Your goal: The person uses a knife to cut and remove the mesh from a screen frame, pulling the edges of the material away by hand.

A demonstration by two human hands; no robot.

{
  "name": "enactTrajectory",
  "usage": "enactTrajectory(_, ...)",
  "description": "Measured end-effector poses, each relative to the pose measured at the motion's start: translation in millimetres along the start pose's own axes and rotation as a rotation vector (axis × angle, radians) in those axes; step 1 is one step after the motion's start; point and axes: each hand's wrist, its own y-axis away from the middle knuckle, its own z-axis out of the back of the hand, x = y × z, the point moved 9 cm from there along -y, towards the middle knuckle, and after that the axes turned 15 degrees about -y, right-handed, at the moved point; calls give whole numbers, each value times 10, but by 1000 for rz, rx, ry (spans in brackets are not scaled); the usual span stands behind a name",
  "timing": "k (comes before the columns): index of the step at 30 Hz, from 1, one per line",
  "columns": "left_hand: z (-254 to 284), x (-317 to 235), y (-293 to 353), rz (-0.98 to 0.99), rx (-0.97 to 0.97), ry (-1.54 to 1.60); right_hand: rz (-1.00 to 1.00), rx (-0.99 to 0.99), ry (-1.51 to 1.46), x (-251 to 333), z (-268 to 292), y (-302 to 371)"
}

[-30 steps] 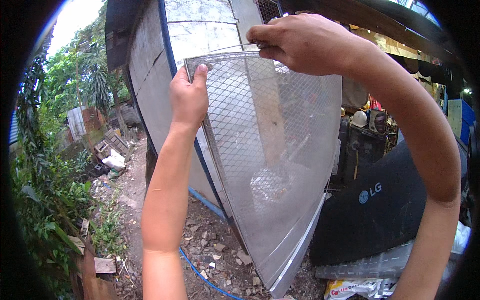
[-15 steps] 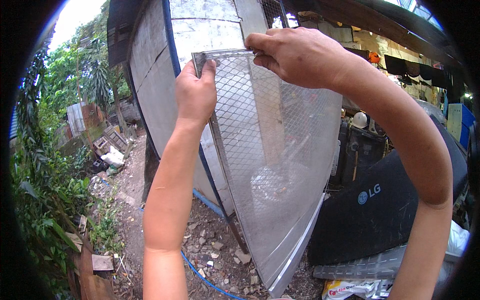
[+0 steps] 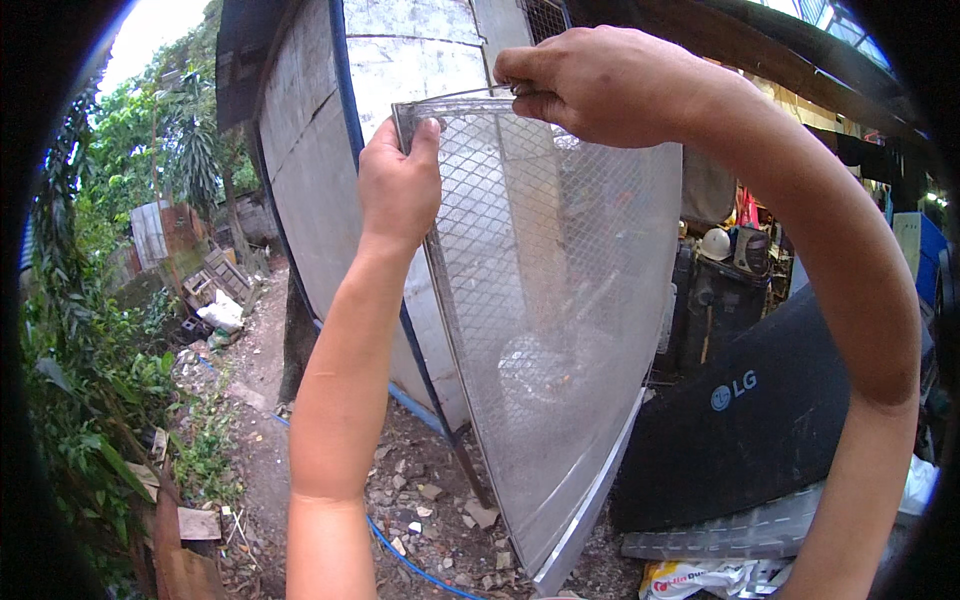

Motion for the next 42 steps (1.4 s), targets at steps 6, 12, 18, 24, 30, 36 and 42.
enactTrajectory(6, -34, -14, 19, 2, 7, 7, 0, -13, 21, -9, -28, 16)
enactTrajectory(12, 11, -53, 23, -13, 10, -19, -54, 58, 4, -10, -58, -21)
enactTrajectory(18, 44, -62, -16, -44, 4, -47, -2, 304, -58, 145, 192, -63)
enactTrajectory(24, 110, -148, 24, -15, -26, -152, -30, 181, 3, 167, 25, -95)
enactTrajectory(30, 77, -295, 76, -129, -116, -138, -162, -393, -276, 99, -737, 369)
enactTrajectory(36, -17, -88, 21, -3, -62, -23, -268, -564, -418, 171, -1059, 352)
enactTrajectory(42, -69, -25, -25, -50, -69, 109, -277, -667, -423, 190, -1113, 373)
